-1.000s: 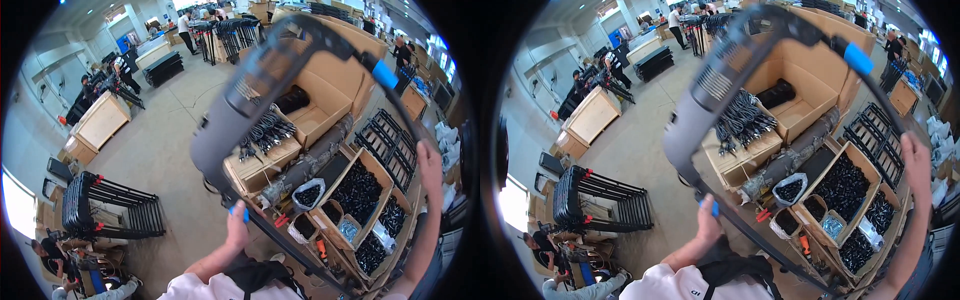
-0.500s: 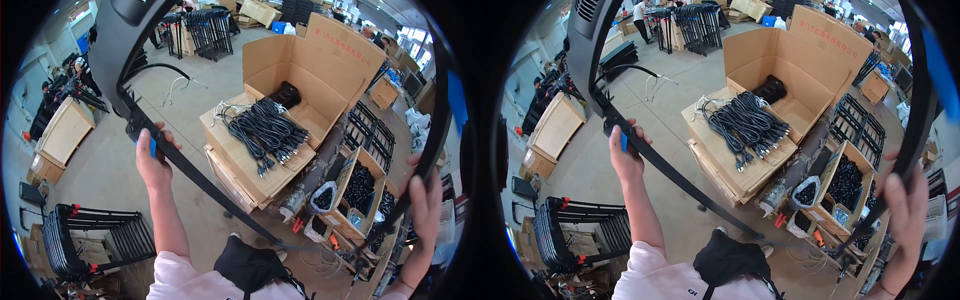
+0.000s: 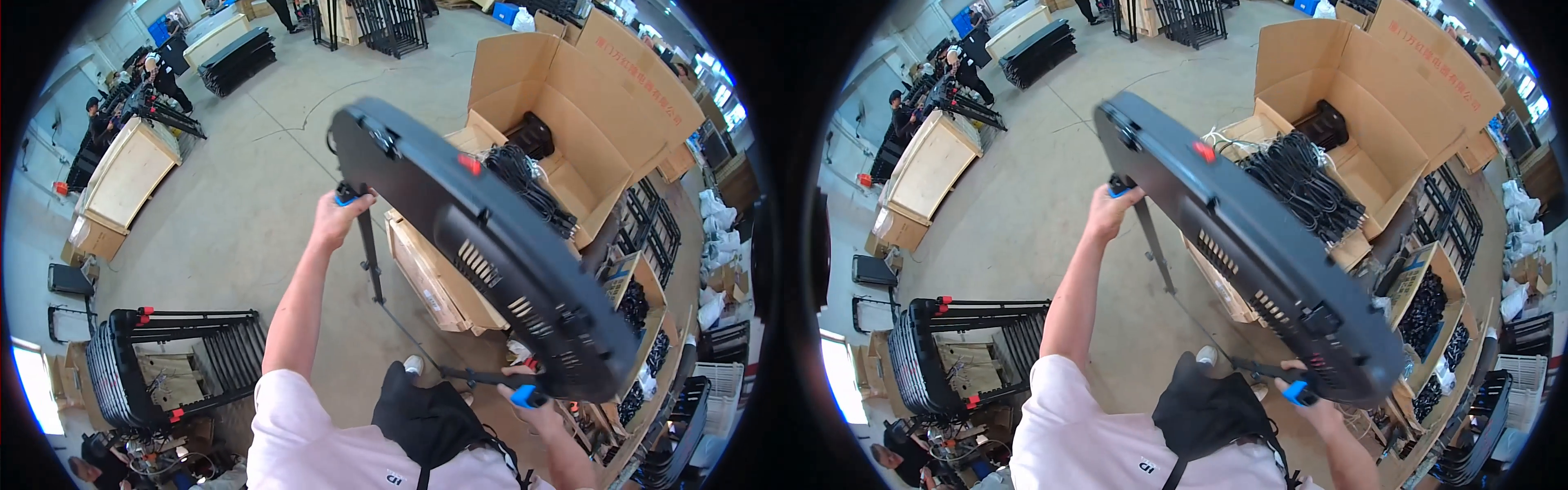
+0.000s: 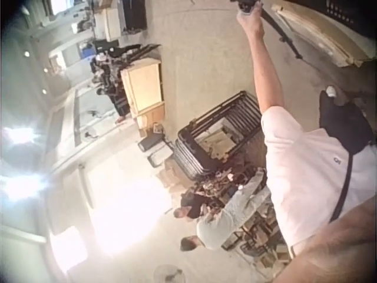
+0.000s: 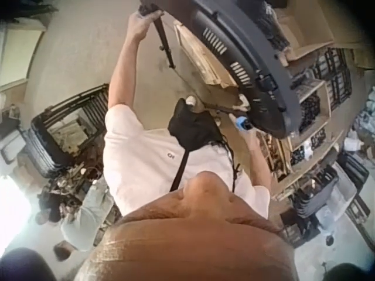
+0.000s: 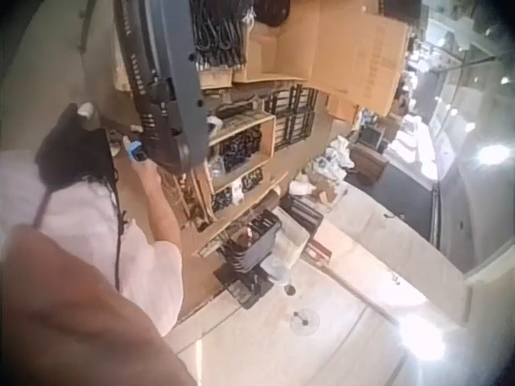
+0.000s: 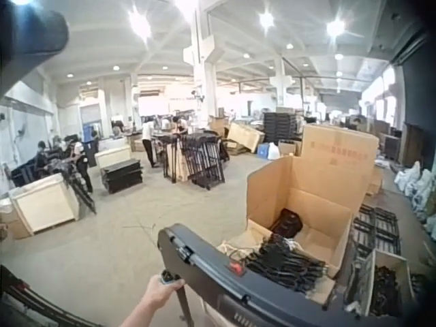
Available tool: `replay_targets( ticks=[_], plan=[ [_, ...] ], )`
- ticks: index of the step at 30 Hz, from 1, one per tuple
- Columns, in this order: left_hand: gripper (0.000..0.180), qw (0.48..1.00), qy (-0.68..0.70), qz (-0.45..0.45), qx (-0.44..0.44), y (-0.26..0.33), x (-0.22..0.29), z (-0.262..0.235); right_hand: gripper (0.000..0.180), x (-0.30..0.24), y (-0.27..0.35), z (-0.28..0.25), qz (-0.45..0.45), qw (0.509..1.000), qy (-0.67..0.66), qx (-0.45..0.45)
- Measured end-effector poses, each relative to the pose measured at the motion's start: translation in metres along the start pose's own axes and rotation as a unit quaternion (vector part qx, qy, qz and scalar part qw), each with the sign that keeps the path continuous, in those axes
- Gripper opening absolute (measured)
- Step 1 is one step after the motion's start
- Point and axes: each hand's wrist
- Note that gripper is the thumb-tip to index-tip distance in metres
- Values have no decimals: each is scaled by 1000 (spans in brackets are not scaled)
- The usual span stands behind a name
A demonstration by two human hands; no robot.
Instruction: Assembling and securing plastic components onto metal frames using an electric screwdriver in a manufacturing setting.
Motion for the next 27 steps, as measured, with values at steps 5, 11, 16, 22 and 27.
replay_targets(
  ticks=[5, 11, 16, 22, 27],
  plan=[
    [20, 994, -53, -97, -16, -46, -90, -16, 34, 80, -28, 117, -6, 998, -55, 37],
    [28, 979, -159, -124, -3, -78, -142, -23, 40, 166, -49, 207, -47, 992, 17, 119],
    [33, 973, -186, -133, -9, -80, -162, 1, 42, 195, -52, 228, 29, 988, 88, 121],
    [42, 950, -300, -81, 31, -82, -176, -5, 64, 164, -68, 216, 135, 988, 5, 77],
    [45, 952, -284, -80, 78, -69, -195, 1, 51, 148, -69, 192, 230, 972, 43, 16]
  ],
)
Point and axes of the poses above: each hand's wrist, its own y-axis away from the middle knuckle, its own z-axis out of the palm, x = y × z, and after that the axes turned 7 degrees about x, right-handed
